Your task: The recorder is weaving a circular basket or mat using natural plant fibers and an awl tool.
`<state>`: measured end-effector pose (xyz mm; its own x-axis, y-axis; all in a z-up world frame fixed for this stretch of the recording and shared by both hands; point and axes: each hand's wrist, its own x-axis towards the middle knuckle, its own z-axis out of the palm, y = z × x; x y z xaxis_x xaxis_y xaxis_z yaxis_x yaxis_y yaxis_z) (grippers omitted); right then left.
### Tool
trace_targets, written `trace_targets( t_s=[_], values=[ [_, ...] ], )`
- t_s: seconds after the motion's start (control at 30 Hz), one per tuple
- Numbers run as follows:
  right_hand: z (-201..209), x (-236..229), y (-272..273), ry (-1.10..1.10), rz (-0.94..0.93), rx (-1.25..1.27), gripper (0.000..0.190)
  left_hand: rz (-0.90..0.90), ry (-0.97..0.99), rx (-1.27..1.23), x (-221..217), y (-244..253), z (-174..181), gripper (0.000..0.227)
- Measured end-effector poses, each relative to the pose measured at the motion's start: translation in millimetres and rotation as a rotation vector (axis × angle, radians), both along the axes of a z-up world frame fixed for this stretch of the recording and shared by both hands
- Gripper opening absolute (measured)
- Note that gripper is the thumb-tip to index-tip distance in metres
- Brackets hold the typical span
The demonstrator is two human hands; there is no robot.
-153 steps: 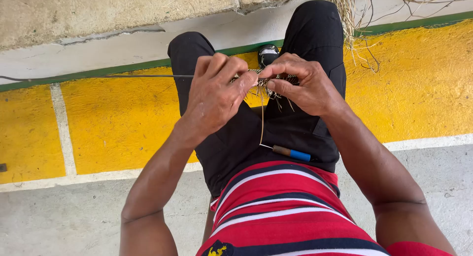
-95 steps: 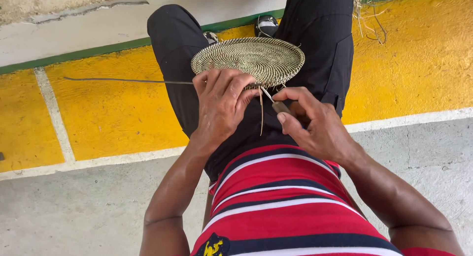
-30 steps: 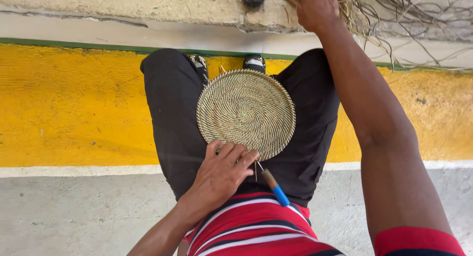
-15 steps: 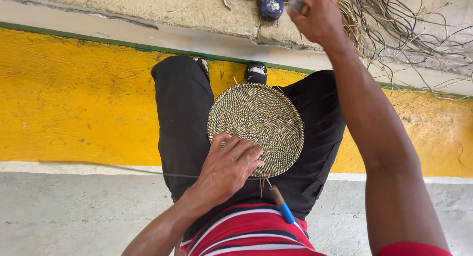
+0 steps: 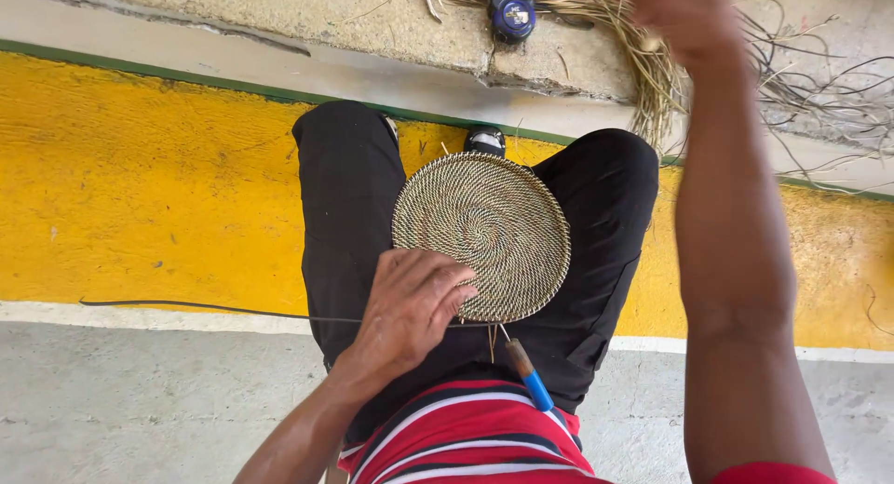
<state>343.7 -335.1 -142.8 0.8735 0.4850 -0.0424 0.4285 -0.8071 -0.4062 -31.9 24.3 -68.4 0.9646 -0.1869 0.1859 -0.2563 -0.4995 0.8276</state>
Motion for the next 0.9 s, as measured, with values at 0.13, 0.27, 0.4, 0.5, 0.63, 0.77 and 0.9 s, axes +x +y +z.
trace_targets(
  t_s=[0.13,0.27,0.4,0.5,0.63,0.77,0.9],
  values=[
    [25.2,-17.4,-189.6,0.426,-0.192,1.443,0.044,0.001,-0.018,-0.069,9.3,-1.7,10.8,0.023],
    [102.0,-113.3,-91.5,0.225,-0.178,0.989,0.029,0.05,-0.082,-0.16,30.5,-17.2,38.1,0.021],
    [142.6,-234.6,77.9,0.456,-0.028,0.748,0.006,0.082,-0.068,-0.334,57.5,-42.4,43.3,0.022],
    [111.1,-279.5,98.6,0.66,-0.17,0.873,0.008,0.109,0.109,-0.561,58.3,-52.7,42.3,0.023],
    [116.8,-307.6,97.5,0.734,-0.283,0.85,0.011,0.144,0.103,-0.501,54.2,-42.8,32.6,0.025],
    [127.4,-335.3,73.6,0.7,-0.375,0.588,0.012,0.251,-0.112,-0.474,45.9,-19.7,42.4,0.025],
    [132.2,-357.2,44.9,0.553,-0.341,0.503,0.014,0.307,-0.15,-0.53,43.2,0.8,43.2,0.026]
  ],
)
